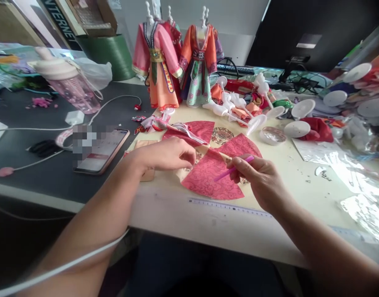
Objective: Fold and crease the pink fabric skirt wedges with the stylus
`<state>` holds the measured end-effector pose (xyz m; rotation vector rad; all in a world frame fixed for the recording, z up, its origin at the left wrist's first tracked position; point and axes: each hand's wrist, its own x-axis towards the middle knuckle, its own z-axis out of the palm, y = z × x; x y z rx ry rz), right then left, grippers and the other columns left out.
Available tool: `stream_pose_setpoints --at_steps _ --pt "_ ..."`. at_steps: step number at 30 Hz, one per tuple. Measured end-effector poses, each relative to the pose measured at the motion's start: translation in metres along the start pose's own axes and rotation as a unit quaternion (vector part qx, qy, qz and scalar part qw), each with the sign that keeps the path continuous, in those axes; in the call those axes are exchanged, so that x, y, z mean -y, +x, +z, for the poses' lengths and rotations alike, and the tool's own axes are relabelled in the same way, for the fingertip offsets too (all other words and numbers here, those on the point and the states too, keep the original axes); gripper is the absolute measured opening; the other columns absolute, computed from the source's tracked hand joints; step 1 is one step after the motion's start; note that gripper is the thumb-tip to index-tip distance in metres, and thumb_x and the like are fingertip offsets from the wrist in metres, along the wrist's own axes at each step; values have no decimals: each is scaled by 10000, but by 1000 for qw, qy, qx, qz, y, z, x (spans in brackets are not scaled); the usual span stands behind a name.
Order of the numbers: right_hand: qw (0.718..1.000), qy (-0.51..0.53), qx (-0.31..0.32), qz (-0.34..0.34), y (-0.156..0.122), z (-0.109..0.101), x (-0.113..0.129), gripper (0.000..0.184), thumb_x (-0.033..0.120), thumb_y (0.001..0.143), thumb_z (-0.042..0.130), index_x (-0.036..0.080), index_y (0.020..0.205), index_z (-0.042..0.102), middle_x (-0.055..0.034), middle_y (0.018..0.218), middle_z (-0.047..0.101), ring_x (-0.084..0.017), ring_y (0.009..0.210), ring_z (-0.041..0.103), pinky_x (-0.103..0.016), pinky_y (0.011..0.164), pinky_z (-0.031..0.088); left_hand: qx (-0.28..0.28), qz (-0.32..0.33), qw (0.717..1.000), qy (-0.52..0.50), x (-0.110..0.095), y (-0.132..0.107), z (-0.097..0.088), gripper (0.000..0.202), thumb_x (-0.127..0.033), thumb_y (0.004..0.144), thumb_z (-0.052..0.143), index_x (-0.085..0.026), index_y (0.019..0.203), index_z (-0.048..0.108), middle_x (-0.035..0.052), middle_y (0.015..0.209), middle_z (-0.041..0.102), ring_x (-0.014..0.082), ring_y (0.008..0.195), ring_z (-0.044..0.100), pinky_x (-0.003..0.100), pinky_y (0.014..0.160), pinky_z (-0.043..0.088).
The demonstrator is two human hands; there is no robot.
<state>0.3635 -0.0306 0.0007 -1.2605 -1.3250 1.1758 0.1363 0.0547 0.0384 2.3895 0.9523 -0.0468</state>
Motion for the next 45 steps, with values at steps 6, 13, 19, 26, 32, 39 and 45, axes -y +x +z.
stream_pose_setpoints --at_steps 6,13,19,26,32,39,45 --pt "1000 8 25 17 3 5 -18 200 385 765 690 185 766 675 2 641 618 -97 592 545 -234 557 449 -15 20 999 42 -4 1 6 150 -179 763 556 -204 831 687 0 799 683 132 744 574 246 663 364" --pt "999 -20 32 35 -1 5 -21 213 389 735 714 182 750 666 -2 651 622 -96 589 523 -232 546 433 -8 52 995 90 -12 4 12 128 -115 756 534 -168 673 616 -26 671 630 101 639 500 300 781 325" --pt "997 -58 18 39 -1 8 -22 227 404 719 722 182 713 672 7 612 580 -86 557 470 -223 500 377 5 72 990 118 -14 6 18 153 -79 739 515 -171 652 603 -19 669 615 122 660 492 328 799 313" --pt "996 -76 13 33 -1 8 -22 240 419 708 725 186 694 672 10 597 566 -77 529 430 -211 463 337 26 81 986 144 -17 7 22 183 -46 715 501 -171 632 606 -10 642 585 145 684 491 332 788 329" --pt "995 -93 0 30 -1 10 -22 281 454 703 715 181 664 663 12 573 546 -76 510 412 -211 444 327 21 83 984 157 -17 8 25 174 -49 706 498 -159 589 565 -3 623 564 143 660 477 332 777 344" --pt "994 -105 -9 34 0 11 -23 308 479 698 709 178 654 661 33 507 468 -69 465 350 -215 409 278 29 81 983 162 -18 9 25 167 -50 697 483 -153 572 525 -5 611 548 120 600 429 348 800 351" --pt "992 -120 -4 28 1 12 -23 320 494 708 696 181 653 659 33 494 450 -74 458 341 -226 405 265 33 83 985 148 -19 9 25 167 -46 694 483 -157 577 530 0 622 560 127 615 441 356 809 348"
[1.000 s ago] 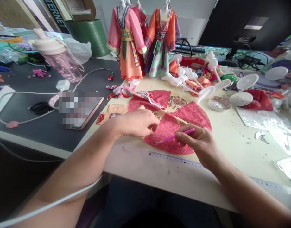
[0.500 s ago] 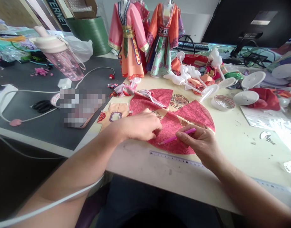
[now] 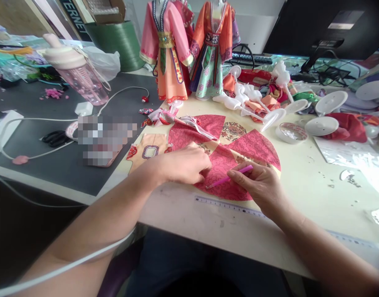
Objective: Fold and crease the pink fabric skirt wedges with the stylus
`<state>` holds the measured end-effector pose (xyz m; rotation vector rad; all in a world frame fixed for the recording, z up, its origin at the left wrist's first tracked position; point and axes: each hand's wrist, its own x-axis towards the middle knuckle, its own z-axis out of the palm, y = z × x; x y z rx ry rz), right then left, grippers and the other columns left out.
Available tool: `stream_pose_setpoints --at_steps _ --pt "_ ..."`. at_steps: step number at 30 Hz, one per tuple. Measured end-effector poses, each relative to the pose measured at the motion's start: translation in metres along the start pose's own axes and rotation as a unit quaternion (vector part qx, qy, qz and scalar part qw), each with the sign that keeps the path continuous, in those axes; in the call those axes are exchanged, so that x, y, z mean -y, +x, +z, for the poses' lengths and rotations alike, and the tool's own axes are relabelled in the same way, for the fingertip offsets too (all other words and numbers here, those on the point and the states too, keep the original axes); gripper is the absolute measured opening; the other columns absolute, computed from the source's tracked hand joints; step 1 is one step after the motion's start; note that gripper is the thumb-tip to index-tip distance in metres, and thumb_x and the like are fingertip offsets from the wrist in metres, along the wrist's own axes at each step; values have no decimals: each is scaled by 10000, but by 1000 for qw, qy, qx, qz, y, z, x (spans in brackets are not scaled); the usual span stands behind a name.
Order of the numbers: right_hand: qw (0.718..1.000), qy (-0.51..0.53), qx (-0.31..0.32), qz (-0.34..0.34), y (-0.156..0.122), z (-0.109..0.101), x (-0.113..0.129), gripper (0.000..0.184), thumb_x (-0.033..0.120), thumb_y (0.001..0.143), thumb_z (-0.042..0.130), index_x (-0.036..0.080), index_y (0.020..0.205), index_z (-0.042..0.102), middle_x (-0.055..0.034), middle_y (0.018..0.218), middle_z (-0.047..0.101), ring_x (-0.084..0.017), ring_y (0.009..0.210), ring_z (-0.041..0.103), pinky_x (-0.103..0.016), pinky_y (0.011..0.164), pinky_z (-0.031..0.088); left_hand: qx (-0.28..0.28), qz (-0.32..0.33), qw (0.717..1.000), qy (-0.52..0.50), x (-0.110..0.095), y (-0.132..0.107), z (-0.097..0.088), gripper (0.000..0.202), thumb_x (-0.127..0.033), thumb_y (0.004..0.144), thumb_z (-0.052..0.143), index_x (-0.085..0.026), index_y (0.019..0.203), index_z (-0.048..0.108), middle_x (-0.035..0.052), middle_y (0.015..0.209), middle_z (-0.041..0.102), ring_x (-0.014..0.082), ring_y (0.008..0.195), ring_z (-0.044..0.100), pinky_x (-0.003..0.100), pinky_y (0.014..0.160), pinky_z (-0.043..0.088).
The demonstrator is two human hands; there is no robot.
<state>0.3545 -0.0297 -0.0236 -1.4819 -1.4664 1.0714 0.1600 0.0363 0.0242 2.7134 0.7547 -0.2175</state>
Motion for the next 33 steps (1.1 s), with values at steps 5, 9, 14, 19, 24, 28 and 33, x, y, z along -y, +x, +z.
stream_pose_setpoints --at_steps 5,9,14,19,24,28,33 --pt "1000 -4 -5 2 1 0 0 338 504 698 700 180 618 641 32 496 451 -70 457 338 -223 403 263 -5 14 1000 -17 1 0 2 170 -51 701 493 -157 578 539 -9 618 559 124 605 456 359 821 343" --pt "1000 -15 -4 -4 1 0 0 354 509 706 691 176 604 624 20 525 477 -76 476 360 -227 410 273 -6 17 1000 -16 3 0 4 168 -64 706 500 -156 568 527 -6 614 550 120 602 444 353 814 349" --pt "1000 -20 -5 -10 1 0 0 363 515 711 685 176 600 618 19 522 481 -75 466 355 -229 404 273 -7 18 1000 -11 3 1 4 176 -79 718 503 -156 560 499 -6 603 545 121 610 438 354 808 349" --pt "1000 -19 -5 -5 1 0 -1 353 516 707 688 182 612 626 12 542 509 -78 476 370 -229 413 294 -2 11 1000 -13 2 1 3 185 -108 741 509 -159 565 492 1 613 556 131 635 454 356 808 350" --pt "1000 -22 -4 -11 0 0 -2 345 510 720 678 184 621 631 4 570 534 -80 482 386 -232 415 299 -7 1 1000 -18 3 2 6 197 -162 749 540 -164 562 476 6 615 546 148 677 460 359 819 356" --pt "1000 -26 -4 -13 1 1 -2 351 510 719 679 178 618 627 0 581 540 -83 495 402 -234 426 314 -9 -14 999 -31 3 1 7 197 -201 750 558 -165 571 484 14 643 542 165 731 475 367 835 361" --pt "1000 -30 -3 -9 2 1 0 364 522 717 676 179 610 615 7 562 518 -84 490 389 -236 425 304 -4 -22 999 -32 2 2 7 199 -213 756 556 -164 578 483 16 654 539 167 743 478 374 844 367"
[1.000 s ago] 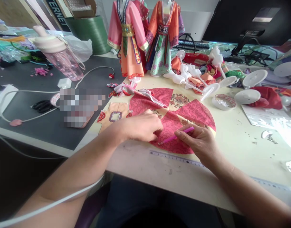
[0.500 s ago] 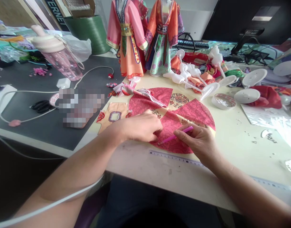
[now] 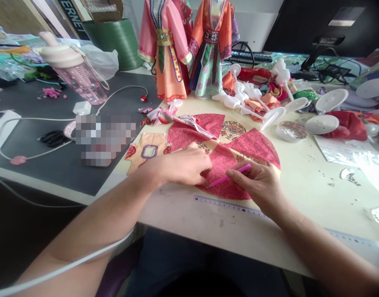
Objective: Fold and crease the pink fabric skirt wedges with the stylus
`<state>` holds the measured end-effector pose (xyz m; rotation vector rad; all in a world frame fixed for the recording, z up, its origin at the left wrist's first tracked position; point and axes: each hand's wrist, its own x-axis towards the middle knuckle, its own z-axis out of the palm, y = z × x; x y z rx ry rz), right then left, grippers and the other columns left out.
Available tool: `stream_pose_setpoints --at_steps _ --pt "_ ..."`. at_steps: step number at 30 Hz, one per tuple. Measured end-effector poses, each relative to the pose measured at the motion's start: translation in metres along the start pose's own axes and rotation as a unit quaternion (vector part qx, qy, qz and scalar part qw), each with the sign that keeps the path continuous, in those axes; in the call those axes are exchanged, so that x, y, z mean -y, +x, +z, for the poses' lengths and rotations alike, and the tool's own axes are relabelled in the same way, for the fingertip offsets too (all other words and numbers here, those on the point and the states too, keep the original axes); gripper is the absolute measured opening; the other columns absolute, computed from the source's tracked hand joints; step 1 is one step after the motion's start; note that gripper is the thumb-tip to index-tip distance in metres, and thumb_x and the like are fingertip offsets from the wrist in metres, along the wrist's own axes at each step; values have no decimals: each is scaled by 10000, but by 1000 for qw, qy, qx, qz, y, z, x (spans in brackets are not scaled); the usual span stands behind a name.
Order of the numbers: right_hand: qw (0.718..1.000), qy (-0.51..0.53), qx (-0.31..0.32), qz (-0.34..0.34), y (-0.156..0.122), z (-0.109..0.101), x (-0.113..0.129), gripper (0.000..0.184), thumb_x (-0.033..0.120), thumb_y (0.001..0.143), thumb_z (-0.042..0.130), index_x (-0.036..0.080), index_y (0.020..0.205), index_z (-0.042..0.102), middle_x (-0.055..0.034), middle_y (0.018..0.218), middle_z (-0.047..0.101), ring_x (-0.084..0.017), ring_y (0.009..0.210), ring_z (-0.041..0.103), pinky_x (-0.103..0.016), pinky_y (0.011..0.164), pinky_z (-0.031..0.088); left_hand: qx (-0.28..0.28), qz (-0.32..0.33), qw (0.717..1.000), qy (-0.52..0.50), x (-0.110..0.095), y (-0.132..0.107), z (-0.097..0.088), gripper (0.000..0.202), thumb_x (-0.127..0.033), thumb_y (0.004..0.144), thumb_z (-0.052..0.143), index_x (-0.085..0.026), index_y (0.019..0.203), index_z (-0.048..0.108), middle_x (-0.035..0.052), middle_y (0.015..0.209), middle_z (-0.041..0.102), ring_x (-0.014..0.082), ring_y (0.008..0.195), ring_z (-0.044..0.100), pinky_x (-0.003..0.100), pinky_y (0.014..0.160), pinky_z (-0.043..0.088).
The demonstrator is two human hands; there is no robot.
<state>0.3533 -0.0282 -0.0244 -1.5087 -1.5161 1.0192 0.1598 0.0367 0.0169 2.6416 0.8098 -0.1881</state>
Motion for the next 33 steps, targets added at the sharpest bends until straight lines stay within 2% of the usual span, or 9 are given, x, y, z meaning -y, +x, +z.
stream_pose_setpoints --at_steps 13,23,33 --pt "1000 1 3 -1 -2 -1 2 370 535 712 673 182 615 619 3 555 503 -91 491 382 -237 425 295 -15 6 1000 12 1 -1 2 197 -219 752 547 -168 580 464 16 643 530 167 720 470 376 824 367" --pt "1000 9 6 -1 -4 -1 5 331 488 738 667 184 625 605 31 508 455 -81 477 368 -233 437 296 -4 -4 1000 17 -1 0 0 176 -223 762 562 -166 604 509 12 662 557 148 684 477 375 857 360" --pt "998 58 -24 -21 -4 -7 5 267 415 764 674 187 634 622 2 568 573 -97 516 489 -235 470 398 5 8 1000 22 -1 -2 -2 208 -220 810 535 -160 612 563 18 656 577 161 725 504 364 839 346"
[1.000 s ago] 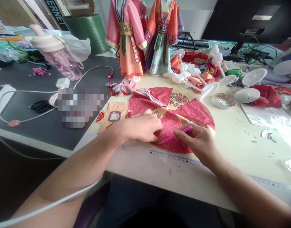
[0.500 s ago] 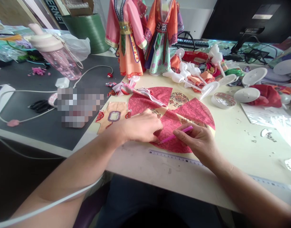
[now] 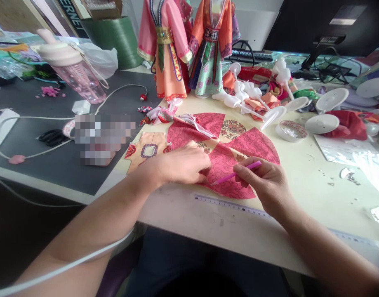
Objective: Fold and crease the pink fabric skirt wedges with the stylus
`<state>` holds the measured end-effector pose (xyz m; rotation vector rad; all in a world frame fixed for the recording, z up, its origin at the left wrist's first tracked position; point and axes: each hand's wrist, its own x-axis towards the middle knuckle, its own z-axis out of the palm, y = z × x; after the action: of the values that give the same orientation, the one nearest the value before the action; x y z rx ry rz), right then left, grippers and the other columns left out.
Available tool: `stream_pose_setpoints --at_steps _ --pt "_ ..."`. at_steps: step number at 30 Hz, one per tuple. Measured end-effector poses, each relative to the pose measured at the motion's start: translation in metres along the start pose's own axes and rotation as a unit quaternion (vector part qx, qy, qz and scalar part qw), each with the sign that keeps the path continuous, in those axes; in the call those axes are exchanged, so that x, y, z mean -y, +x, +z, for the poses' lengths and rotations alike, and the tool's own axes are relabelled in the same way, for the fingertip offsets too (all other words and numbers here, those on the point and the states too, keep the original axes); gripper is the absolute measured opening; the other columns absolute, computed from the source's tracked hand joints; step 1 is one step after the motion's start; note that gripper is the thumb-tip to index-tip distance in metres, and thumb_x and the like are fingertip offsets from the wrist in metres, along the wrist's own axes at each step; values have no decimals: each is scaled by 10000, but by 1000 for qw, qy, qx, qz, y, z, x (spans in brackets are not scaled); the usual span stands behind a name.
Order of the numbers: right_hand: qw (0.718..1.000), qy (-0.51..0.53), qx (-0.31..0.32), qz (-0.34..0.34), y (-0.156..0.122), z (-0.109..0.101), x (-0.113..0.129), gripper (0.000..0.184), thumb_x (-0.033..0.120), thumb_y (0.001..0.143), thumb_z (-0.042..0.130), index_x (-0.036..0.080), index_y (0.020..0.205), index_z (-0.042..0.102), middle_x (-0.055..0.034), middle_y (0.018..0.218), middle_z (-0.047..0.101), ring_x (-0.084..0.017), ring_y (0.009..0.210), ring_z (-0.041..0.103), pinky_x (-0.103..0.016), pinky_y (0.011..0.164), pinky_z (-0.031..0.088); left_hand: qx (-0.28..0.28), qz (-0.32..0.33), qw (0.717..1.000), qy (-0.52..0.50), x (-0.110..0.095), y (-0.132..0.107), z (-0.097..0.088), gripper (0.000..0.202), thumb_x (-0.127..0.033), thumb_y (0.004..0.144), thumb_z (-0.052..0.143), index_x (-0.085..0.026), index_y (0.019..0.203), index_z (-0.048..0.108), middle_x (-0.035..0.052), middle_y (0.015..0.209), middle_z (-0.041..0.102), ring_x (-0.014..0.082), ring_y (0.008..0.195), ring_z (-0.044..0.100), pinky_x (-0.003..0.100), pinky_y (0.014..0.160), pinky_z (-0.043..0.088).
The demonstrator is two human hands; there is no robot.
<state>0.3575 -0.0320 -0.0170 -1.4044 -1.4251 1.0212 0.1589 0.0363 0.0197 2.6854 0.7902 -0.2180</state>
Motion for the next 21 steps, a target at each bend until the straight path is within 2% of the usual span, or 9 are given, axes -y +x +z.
stream_pose_setpoints --at_steps 8,14,21 --pt "997 54 -50 -19 2 -13 -1 155 347 761 707 237 662 662 13 550 587 -96 492 529 -231 452 445 5 -3 1000 -8 -2 0 -3 219 -194 818 522 -158 606 569 16 659 592 147 712 499 348 837 333" --pt "994 82 -43 -60 1 -14 -3 102 298 782 693 251 693 673 11 562 582 -108 502 535 -254 450 455 8 -9 1000 -21 0 0 0 149 -175 771 559 -164 629 605 17 666 593 159 771 505 341 857 329" --pt "988 116 -64 -84 -2 -13 3 60 277 831 638 240 804 676 13 569 591 -109 506 513 -269 461 423 8 -26 999 -38 2 0 2 194 -308 767 619 -170 636 579 14 673 577 168 772 497 337 836 340"
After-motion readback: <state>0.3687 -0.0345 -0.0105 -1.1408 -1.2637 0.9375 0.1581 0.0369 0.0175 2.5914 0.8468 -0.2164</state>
